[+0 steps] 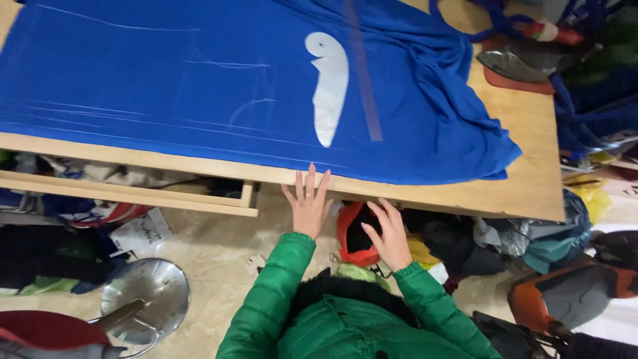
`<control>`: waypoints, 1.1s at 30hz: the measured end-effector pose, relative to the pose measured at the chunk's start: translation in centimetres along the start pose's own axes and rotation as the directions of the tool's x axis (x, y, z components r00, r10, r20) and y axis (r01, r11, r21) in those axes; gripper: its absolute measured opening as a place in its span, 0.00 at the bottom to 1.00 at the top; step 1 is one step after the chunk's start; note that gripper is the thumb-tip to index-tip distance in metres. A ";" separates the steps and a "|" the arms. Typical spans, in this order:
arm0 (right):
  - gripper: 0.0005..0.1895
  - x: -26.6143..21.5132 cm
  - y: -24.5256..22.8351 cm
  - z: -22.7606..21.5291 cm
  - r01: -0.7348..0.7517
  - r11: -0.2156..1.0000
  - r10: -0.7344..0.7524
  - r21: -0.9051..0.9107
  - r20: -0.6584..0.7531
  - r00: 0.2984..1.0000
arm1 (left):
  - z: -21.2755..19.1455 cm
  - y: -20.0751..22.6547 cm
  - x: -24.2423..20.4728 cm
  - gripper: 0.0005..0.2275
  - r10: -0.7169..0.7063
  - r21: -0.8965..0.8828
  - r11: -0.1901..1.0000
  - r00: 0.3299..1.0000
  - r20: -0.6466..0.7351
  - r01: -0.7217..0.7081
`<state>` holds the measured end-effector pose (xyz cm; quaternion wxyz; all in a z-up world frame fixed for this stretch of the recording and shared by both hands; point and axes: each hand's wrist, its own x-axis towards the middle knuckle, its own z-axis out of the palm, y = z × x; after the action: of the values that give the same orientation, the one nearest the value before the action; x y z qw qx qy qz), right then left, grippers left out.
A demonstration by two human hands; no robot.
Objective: The person marks a blue fabric with chalk using a ruler and a paper pattern. They then use scissors to cut the fabric along the marked lines, separating the patterned piece from the rest of the material.
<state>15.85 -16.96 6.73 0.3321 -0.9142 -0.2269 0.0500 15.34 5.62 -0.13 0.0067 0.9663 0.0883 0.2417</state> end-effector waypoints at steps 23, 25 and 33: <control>0.29 12.6 -18.6 15.3 0.172 0.983 -0.172 -0.069 0.006 0.985 | -16.9 -28.2 3.6 0.54 -0.372 -0.408 -0.908 0.257 0.892 0.102; 0.29 14.6 -19.3 15.3 0.199 0.977 -0.200 -0.080 -0.006 0.980 | -17.7 -28.7 4.7 0.57 -0.351 -0.394 -0.909 0.259 0.900 0.136; 0.29 27.3 -24.2 17.0 0.322 0.936 -0.321 -0.141 0.029 0.947 | -7.1 -33.7 1.2 0.41 -0.047 -0.158 -0.937 0.335 0.941 0.312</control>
<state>26.86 21.57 10.39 0.2685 -0.8862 -0.3771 -0.0187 7.41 38.81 4.86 0.9210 0.1161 0.3710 0.0253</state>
